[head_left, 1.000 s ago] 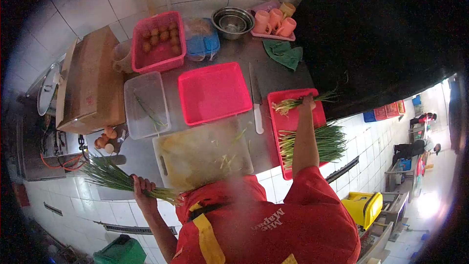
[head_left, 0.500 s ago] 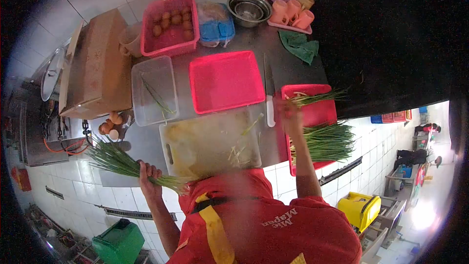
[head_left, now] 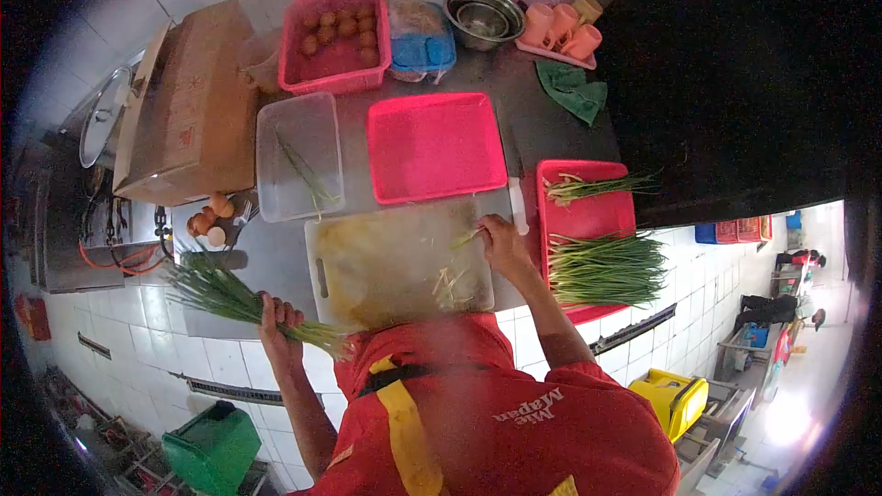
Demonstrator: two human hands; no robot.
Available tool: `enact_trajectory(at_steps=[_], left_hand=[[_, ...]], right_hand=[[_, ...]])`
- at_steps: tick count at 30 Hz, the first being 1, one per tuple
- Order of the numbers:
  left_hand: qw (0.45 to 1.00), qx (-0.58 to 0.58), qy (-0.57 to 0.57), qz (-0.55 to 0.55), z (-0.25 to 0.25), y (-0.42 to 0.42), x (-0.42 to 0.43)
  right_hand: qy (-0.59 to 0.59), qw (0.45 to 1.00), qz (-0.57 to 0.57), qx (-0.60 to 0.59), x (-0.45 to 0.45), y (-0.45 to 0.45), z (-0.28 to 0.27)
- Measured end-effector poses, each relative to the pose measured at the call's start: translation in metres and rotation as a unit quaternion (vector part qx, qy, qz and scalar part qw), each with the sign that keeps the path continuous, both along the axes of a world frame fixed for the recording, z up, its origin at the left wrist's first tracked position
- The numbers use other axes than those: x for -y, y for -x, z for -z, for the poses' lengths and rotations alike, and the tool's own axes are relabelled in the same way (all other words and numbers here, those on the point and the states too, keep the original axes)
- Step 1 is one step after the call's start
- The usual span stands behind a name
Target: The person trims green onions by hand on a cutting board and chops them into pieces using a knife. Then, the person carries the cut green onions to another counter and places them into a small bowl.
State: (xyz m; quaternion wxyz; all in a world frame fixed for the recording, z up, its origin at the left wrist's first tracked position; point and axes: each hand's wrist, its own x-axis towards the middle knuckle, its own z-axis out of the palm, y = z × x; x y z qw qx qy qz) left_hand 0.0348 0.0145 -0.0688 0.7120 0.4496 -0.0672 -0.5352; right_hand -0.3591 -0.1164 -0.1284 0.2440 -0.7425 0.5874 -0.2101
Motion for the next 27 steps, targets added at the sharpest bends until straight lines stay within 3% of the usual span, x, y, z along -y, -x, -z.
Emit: enact_trajectory(at_steps=[2, 5, 10, 12, 17, 22, 24, 25, 27], left_hand=[[1.000, 0.002, -0.021, -0.010, -0.007, 0.009, 0.006], [1.000, -0.004, -0.012, 0.016, -0.005, 0.004, 0.005], [1.000, -0.011, 0.000, -0.005, -0.015, 0.004, 0.005], [1.000, 0.005, 0.005, -0.003, -0.013, 0.000, 0.003], [1.000, 0.004, 0.015, 0.002, -0.017, 0.000, 0.001], [1.000, 0.007, -0.003, -0.019, -0.013, -0.003, -0.001], [0.999, 0.007, -0.012, -0.039, -0.020, -0.003, -0.003], [0.999, 0.010, -0.008, -0.043, -0.021, -0.006, -0.005], [0.997, 0.019, -0.003, -0.073, -0.018, -0.010, -0.014]], right_hand=[[0.045, 0.998, 0.002, -0.034, -0.001, -0.017, 0.004], [0.119, 0.989, -0.024, -0.082, -0.005, -0.051, -0.034], [0.046, 0.988, -0.063, -0.135, -0.005, -0.047, 0.026], [0.023, 0.999, -0.042, -0.002, 0.015, -0.050, 0.028], [-0.051, 0.980, -0.039, 0.187, 0.067, -0.133, -0.058], [0.119, 0.946, -0.105, 0.284, 0.150, -0.237, -0.063], [0.301, 0.927, -0.145, 0.168, 0.176, -0.269, -0.062], [0.304, 0.925, -0.148, 0.172, 0.176, -0.280, -0.063], [0.162, 0.971, -0.162, 0.073, 0.166, -0.296, -0.064]])
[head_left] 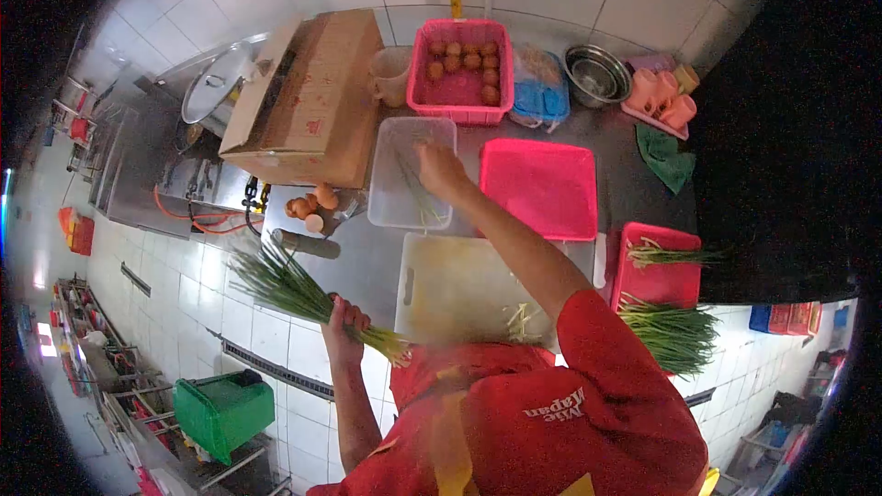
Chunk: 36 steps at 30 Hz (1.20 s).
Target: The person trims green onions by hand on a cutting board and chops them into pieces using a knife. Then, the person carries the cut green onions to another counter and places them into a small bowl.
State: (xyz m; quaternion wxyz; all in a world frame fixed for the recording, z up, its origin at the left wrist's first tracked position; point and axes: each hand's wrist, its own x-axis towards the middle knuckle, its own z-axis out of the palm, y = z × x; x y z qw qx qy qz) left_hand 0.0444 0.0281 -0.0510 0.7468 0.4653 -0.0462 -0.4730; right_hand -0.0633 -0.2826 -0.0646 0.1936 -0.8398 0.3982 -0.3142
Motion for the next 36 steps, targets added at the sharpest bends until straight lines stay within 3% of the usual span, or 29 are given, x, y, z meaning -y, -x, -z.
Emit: enact_trajectory(at_steps=[2, 4, 6, 7, 9, 11, 14, 16, 18, 20, 21, 24, 26, 29, 32, 34, 36], left_hand=[[1.000, -0.014, -0.004, -0.019, 0.008, -0.003, -0.005], [0.999, -0.024, -0.014, -0.028, 0.011, -0.003, -0.005], [0.999, -0.020, -0.021, -0.023, 0.009, -0.003, -0.004], [0.999, -0.017, -0.025, -0.024, 0.009, -0.002, -0.002], [0.998, -0.035, -0.037, -0.032, 0.020, -0.009, -0.002], [0.999, -0.039, -0.014, -0.011, 0.027, -0.015, -0.003], [0.997, -0.035, -0.047, -0.046, 0.009, -0.003, 0.005], [0.996, -0.039, -0.074, -0.043, 0.021, -0.008, 0.002], [0.999, -0.034, -0.015, -0.001, 0.028, -0.007, 0.001], [0.999, -0.029, -0.024, 0.020, 0.035, -0.008, 0.004], [0.999, -0.033, -0.026, 0.028, 0.035, -0.005, 0.007], [0.998, -0.023, -0.048, 0.035, 0.029, -0.002, 0.015], [0.995, -0.026, 0.004, 0.093, 0.029, -0.004, 0.018], [0.995, -0.012, -0.001, 0.098, 0.018, 0.005, 0.027], [0.996, -0.002, -0.014, 0.091, 0.013, 0.008, 0.030], [0.994, -0.006, 0.001, 0.105, 0.021, 0.000, 0.027], [0.994, -0.009, 0.015, 0.110, 0.026, -0.003, 0.020]], right_hand=[[-0.108, 0.978, -0.040, -0.175, -0.018, -0.008, -0.009], [-0.114, 0.969, -0.051, -0.215, -0.030, -0.016, 0.025], [-0.144, 0.957, -0.055, -0.247, -0.023, -0.028, 0.097], [-0.170, 0.943, -0.063, -0.279, -0.026, -0.028, 0.094], [-0.216, 0.963, -0.016, -0.161, -0.039, -0.029, 0.068], [-0.196, 0.968, -0.045, -0.151, -0.033, -0.037, 0.085], [-0.280, 0.958, 0.007, -0.062, -0.054, 0.024, 0.015], [-0.391, 0.892, -0.004, 0.226, -0.073, 0.078, 0.004], [-0.378, 0.884, 0.058, 0.271, -0.095, 0.147, 0.002], [-0.357, 0.800, 0.189, 0.443, -0.129, 0.216, 0.013], [-0.294, 0.813, 0.279, 0.419, -0.147, 0.243, -0.016], [-0.232, 0.712, 0.385, 0.539, -0.180, 0.337, 0.023], [-0.066, 0.664, 0.500, 0.552, -0.184, 0.367, 0.024], [-0.024, 0.659, 0.468, 0.589, -0.198, 0.408, 0.034], [-0.071, 0.609, 0.511, 0.602, -0.192, 0.435, 0.048], [-0.094, 0.628, 0.473, 0.610, -0.186, 0.448, 0.063], [-0.174, 0.530, 0.497, 0.665, -0.173, 0.445, 0.065]])
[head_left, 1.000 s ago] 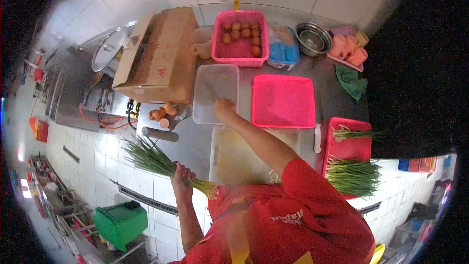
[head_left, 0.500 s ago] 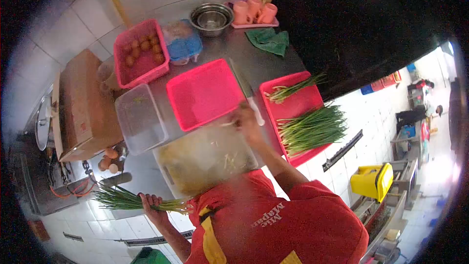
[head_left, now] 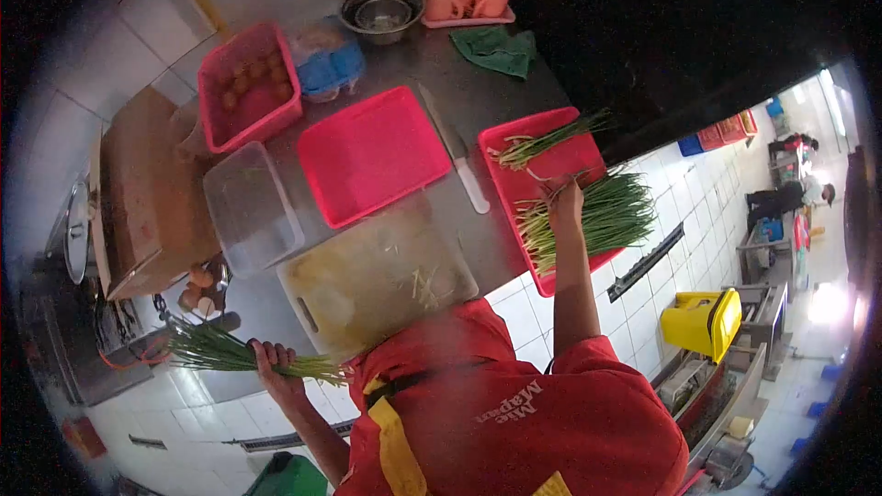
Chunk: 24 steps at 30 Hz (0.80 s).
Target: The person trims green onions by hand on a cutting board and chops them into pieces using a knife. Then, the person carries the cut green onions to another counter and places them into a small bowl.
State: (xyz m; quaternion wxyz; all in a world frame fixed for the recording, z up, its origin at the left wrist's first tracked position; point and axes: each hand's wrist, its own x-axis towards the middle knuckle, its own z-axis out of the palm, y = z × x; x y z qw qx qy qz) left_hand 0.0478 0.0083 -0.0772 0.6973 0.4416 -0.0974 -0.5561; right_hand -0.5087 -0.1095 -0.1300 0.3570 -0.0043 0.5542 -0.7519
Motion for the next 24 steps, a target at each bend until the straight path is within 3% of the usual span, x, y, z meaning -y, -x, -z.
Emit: enact_trajectory(at_steps=[1, 3, 6, 7, 8, 10, 14, 16, 19, 23, 24], left_hand=[[1.000, -0.005, 0.019, 0.011, 0.000, -0.001, -0.003], [1.000, -0.005, 0.013, -0.012, -0.008, 0.004, -0.006], [1.000, -0.012, 0.001, -0.019, -0.001, 0.000, -0.013], [0.999, -0.030, -0.004, -0.033, -0.001, 0.003, -0.013], [0.999, -0.029, -0.008, -0.037, -0.004, 0.006, -0.013], [1.000, -0.010, -0.007, -0.024, -0.009, 0.010, -0.010], [1.000, -0.007, 0.005, -0.020, -0.014, 0.010, -0.010], [1.000, -0.007, 0.001, -0.023, -0.012, 0.007, -0.012], [1.000, 0.002, -0.013, -0.027, -0.008, 0.007, -0.013], [1.000, 0.013, -0.007, -0.017, -0.009, 0.008, -0.013], [1.000, 0.013, -0.005, -0.021, -0.009, 0.008, -0.012]], right_hand=[[-0.002, 1.000, -0.010, 0.004, 0.002, -0.005, 0.001], [-0.085, 0.985, -0.021, -0.151, -0.003, -0.018, -0.006], [-0.091, 0.937, -0.108, -0.318, -0.017, -0.079, -0.051], [-0.137, 0.852, -0.205, -0.462, -0.021, -0.092, -0.049], [-0.177, 0.733, -0.293, -0.588, -0.027, -0.105, -0.049], [-0.168, 0.629, -0.455, -0.608, -0.035, -0.137, -0.057], [-0.160, 0.627, -0.387, -0.657, -0.049, -0.152, -0.012], [-0.150, 0.656, -0.352, -0.651, -0.054, -0.157, -0.007], [-0.109, 0.618, -0.381, -0.679, -0.053, -0.152, 0.004], [-0.043, 0.634, -0.405, -0.657, -0.043, -0.150, 0.011], [-0.036, 0.636, -0.454, -0.623, -0.042, -0.155, 0.004]])
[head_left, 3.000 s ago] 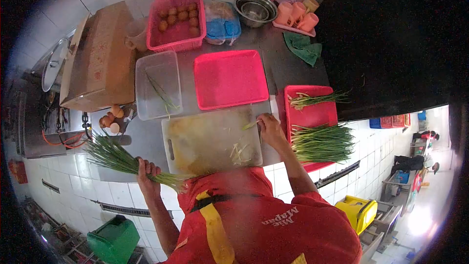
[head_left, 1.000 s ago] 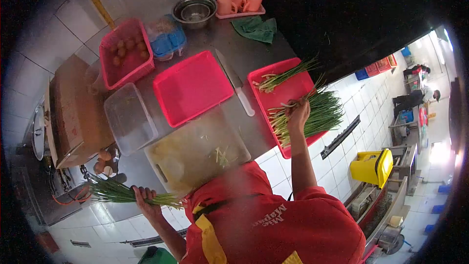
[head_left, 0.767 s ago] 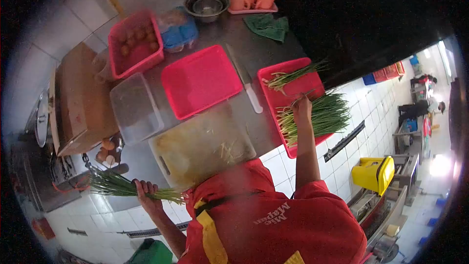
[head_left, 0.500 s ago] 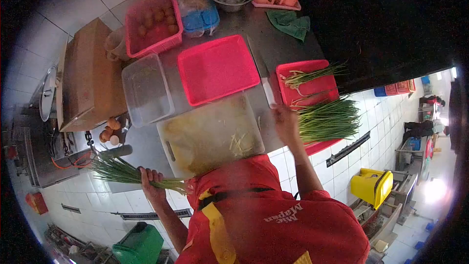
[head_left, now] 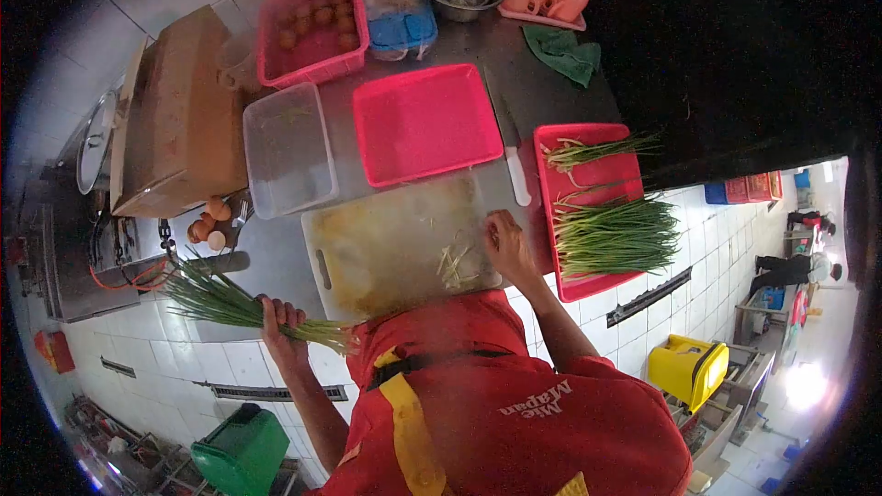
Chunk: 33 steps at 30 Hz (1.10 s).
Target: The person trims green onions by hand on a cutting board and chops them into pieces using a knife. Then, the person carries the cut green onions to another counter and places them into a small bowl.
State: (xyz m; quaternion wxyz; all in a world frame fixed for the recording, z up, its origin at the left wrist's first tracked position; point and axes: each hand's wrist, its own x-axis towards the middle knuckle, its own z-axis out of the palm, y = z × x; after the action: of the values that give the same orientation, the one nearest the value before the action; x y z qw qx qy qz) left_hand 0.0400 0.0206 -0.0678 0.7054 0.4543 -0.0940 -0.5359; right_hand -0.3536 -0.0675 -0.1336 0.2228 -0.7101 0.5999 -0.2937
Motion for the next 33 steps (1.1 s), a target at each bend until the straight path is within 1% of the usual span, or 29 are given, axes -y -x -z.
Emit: enact_trajectory(at_steps=[1, 2, 4, 5, 7, 8, 10, 11, 13, 14, 16, 17, 19, 23, 25, 27, 29, 31, 32, 33], left_hand=[[1.000, -0.005, 0.000, -0.002, 0.000, 0.000, -0.001], [1.000, -0.011, 0.001, -0.003, 0.000, 0.000, -0.001], [1.000, -0.006, -0.006, -0.008, 0.002, 0.000, -0.002], [1.000, -0.001, -0.014, -0.009, 0.002, 0.000, -0.003], [1.000, 0.004, -0.010, -0.008, 0.002, 0.000, -0.004], [1.000, 0.009, -0.005, -0.005, 0.001, 0.000, -0.004], [1.000, 0.003, -0.003, -0.003, 0.000, -0.001, -0.004], [1.000, -0.004, -0.002, 0.002, 0.000, -0.001, -0.004], [1.000, -0.002, -0.003, -0.001, -0.005, 0.002, -0.002], [1.000, 0.001, -0.005, -0.001, -0.006, 0.004, -0.001], [1.000, 0.001, -0.019, -0.008, -0.006, 0.008, 0.003], [0.999, 0.002, -0.030, -0.015, -0.007, 0.009, 0.005], [0.999, 0.002, -0.029, -0.020, -0.007, 0.010, 0.006], [0.998, 0.009, -0.042, -0.039, -0.016, 0.013, 0.007], [0.999, 0.002, -0.027, -0.029, -0.009, 0.004, 0.001], [1.000, -0.010, -0.009, -0.020, -0.004, 0.001, -0.003], [0.999, -0.012, -0.010, -0.029, -0.005, 0.000, -0.005], [0.999, -0.015, -0.009, -0.042, -0.007, 0.001, -0.005], [0.999, -0.007, -0.011, -0.051, -0.011, 0.001, -0.005], [0.998, 0.001, -0.013, -0.058, -0.013, 0.001, -0.006]], right_hand=[[-0.043, 0.998, -0.033, 0.027, 0.000, -0.006, -0.008], [-0.043, 0.998, -0.036, 0.027, 0.001, -0.013, -0.016], [0.029, 0.995, -0.090, -0.031, 0.004, -0.028, -0.027], [0.029, 0.995, -0.093, -0.031, 0.005, -0.033, -0.026], [0.030, 0.976, -0.180, -0.121, 0.005, -0.038, -0.023], [0.030, 0.975, -0.182, -0.121, 0.000, -0.038, -0.023], [0.020, 0.952, -0.278, -0.125, -0.015, -0.035, -0.022], [0.020, 0.952, -0.281, -0.124, -0.020, -0.032, -0.021], [0.015, 0.924, -0.351, -0.154, -0.026, -0.023, -0.015], [0.013, 0.923, -0.352, -0.154, -0.027, -0.020, -0.009], [0.022, 0.887, -0.413, -0.207, -0.029, -0.015, 0.005], [0.022, 0.886, -0.414, -0.206, -0.031, -0.012, 0.010], [-0.008, 0.910, -0.392, -0.132, -0.030, -0.012, 0.013], [0.033, 0.919, -0.369, -0.135, -0.005, -0.047, 0.006], [0.003, 0.947, -0.321, 0.015, 0.019, -0.081, -0.012], [0.022, 0.955, -0.285, 0.083, 0.051, -0.132, -0.047], [0.019, 0.945, -0.264, 0.191, 0.084, -0.192, -0.065], [0.075, 0.936, -0.274, 0.207, 0.112, -0.240, -0.075], [0.077, 0.936, -0.274, 0.208, 0.117, -0.255, -0.075], [0.199, 0.951, -0.229, 0.062, 0.121, -0.266, -0.074]])
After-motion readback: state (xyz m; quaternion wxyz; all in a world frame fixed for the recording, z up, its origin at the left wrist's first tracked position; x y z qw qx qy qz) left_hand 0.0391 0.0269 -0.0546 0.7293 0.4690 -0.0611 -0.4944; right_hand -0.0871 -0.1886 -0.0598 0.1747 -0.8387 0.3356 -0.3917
